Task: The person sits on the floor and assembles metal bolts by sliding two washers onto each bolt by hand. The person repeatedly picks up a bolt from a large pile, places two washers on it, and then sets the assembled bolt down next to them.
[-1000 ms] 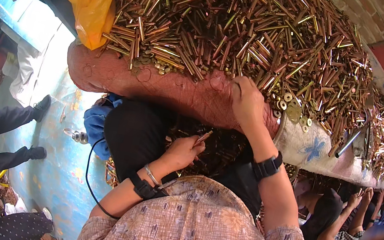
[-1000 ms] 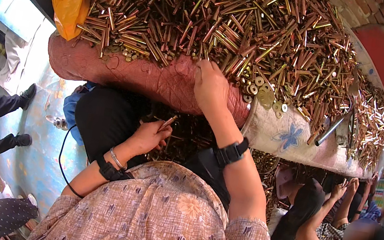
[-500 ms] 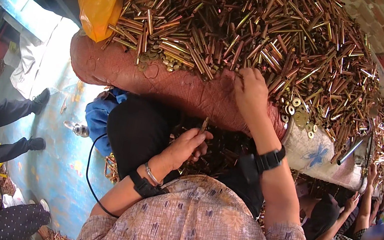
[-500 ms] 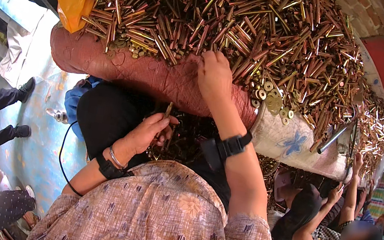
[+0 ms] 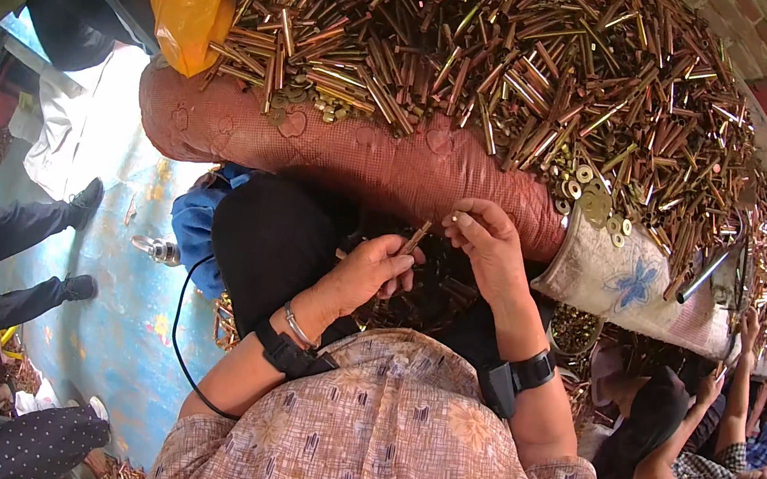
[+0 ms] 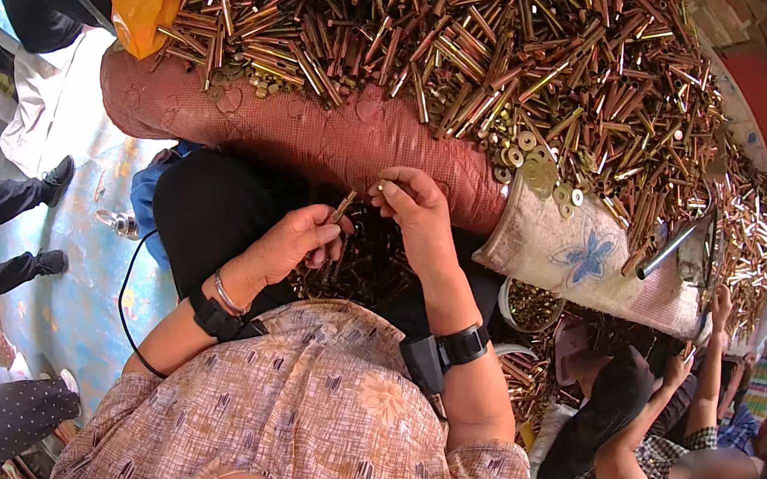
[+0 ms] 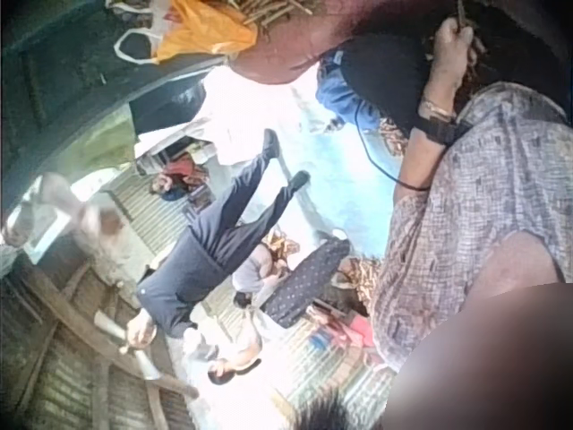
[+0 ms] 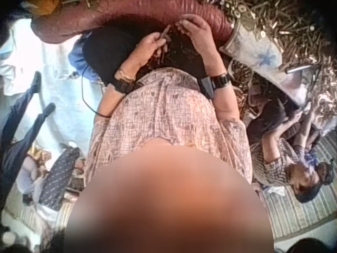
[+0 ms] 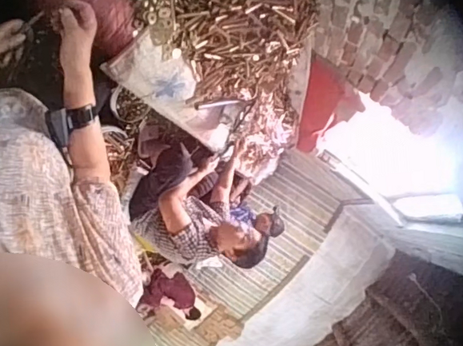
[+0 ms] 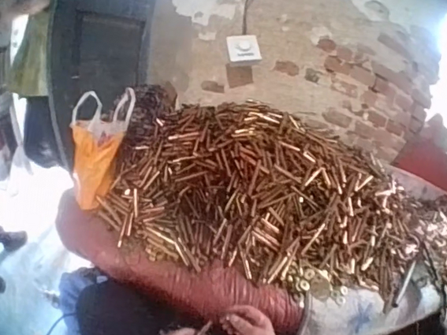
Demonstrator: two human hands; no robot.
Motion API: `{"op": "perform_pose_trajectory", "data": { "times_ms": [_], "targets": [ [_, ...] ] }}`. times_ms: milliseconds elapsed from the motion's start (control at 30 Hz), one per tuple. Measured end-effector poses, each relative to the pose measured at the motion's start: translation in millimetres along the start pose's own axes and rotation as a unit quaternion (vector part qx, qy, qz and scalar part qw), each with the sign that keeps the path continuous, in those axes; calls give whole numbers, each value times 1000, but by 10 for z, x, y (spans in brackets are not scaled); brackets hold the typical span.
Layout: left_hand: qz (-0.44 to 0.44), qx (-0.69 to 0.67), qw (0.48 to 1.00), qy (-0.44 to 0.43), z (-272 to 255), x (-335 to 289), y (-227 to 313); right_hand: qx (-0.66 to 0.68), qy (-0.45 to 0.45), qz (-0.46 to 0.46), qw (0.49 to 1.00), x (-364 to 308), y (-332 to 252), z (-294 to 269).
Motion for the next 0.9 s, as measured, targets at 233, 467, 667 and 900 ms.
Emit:
{"op": "perform_pose_trajectory", "data": {
  "times_ms": [233,467,667,900],
  "targets": [
    [-4,24,1000,-19,49,-5,10,-6,7,-35,999,-113,55,59],
    [-37,6,999,-13,59,-32,-25,-46,-10,-62,997,-152,42,157],
    [-52,33,998,-8,38,-43,-46,-92,-4,-74,993,-154,30,163],
    [-23,128,991,11,-22,-33,-7,-142,3,-74,987,-144,47,121]
  ]
}}
Point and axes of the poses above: each hand's wrist, its own x-axis towards the middle knuckle, its own z-axis out of the palm, y = z × x, the point moved 10 cm from there along x, towards the middle knuckle, and after that the axes turned 7 degrees about z, right-handed, at the moved point
